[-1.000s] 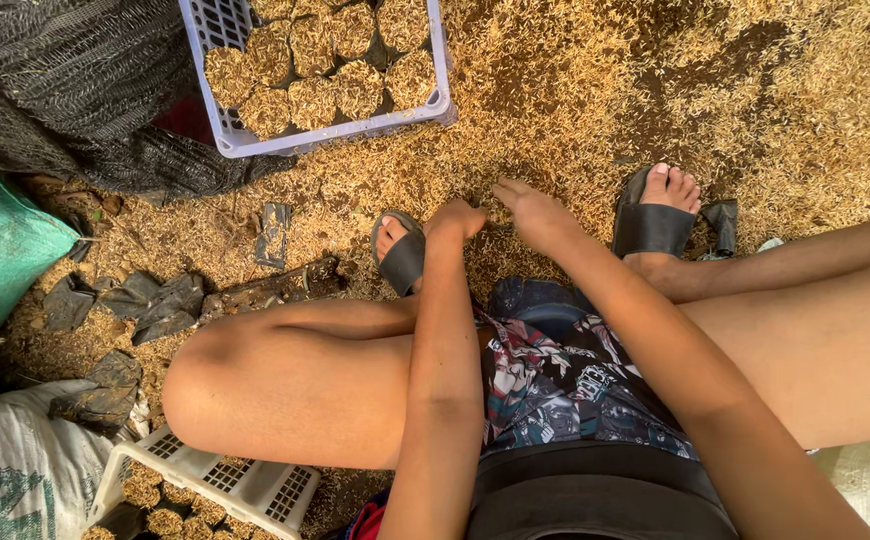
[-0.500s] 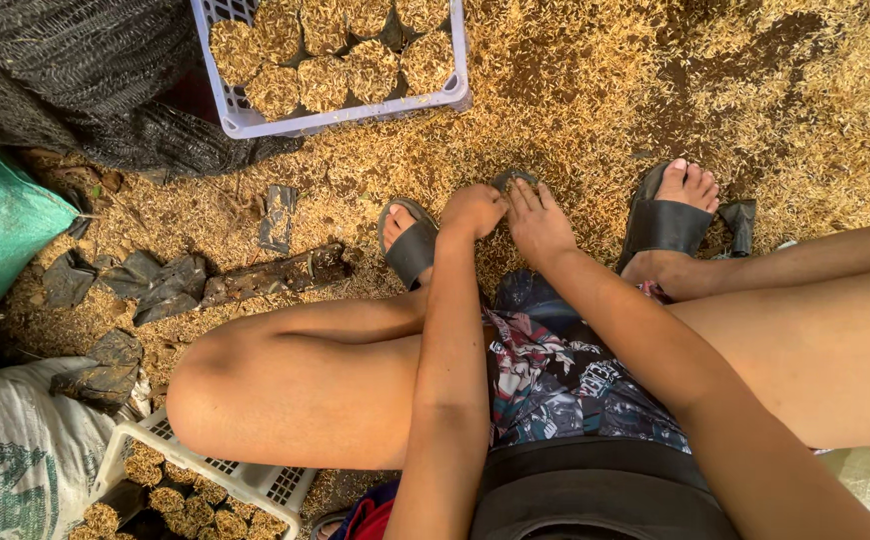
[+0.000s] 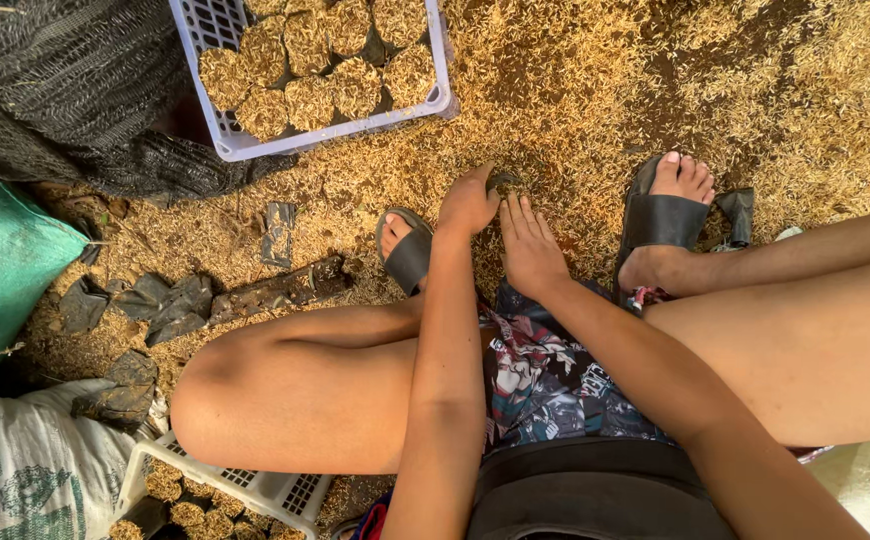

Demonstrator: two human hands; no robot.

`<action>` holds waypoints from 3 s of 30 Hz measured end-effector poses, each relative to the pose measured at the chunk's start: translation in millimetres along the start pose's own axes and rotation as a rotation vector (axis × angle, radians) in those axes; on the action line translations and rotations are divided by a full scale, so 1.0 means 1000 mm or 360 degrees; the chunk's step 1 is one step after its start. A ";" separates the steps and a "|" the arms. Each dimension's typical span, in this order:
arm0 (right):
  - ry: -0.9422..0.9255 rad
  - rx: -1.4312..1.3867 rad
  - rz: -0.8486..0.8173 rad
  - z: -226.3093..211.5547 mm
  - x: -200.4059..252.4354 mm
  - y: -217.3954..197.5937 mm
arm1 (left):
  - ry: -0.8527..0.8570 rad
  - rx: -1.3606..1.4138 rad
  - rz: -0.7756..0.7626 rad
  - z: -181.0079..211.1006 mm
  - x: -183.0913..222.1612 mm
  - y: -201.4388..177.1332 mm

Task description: The person scoops loose granular material from a large pile on the ground and packs it into small black mesh bags. The person ties each filled bag and places it into a nearby plastic crate. The process is repeated continuously.

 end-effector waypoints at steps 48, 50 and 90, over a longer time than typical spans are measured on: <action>-0.0378 0.0560 -0.0145 0.056 -0.058 0.006 | -0.0069 0.1019 0.0615 -0.050 0.029 -0.041; -0.0435 0.0601 -0.0242 0.054 -0.049 0.018 | -0.0193 0.1003 0.0540 -0.043 0.025 -0.031; -0.0187 -0.0604 0.0722 0.062 -0.031 -0.063 | -0.0207 0.1020 0.0098 -0.017 -0.015 0.017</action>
Point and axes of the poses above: each hand's wrist, its own x-axis away from the middle knuckle, its own y-axis out of the palm, z = x × y, the point moved 6 cm from there along -x, towards the middle knuckle, and after that the axes turned 13 degrees about -y, right-handed, at the moved point
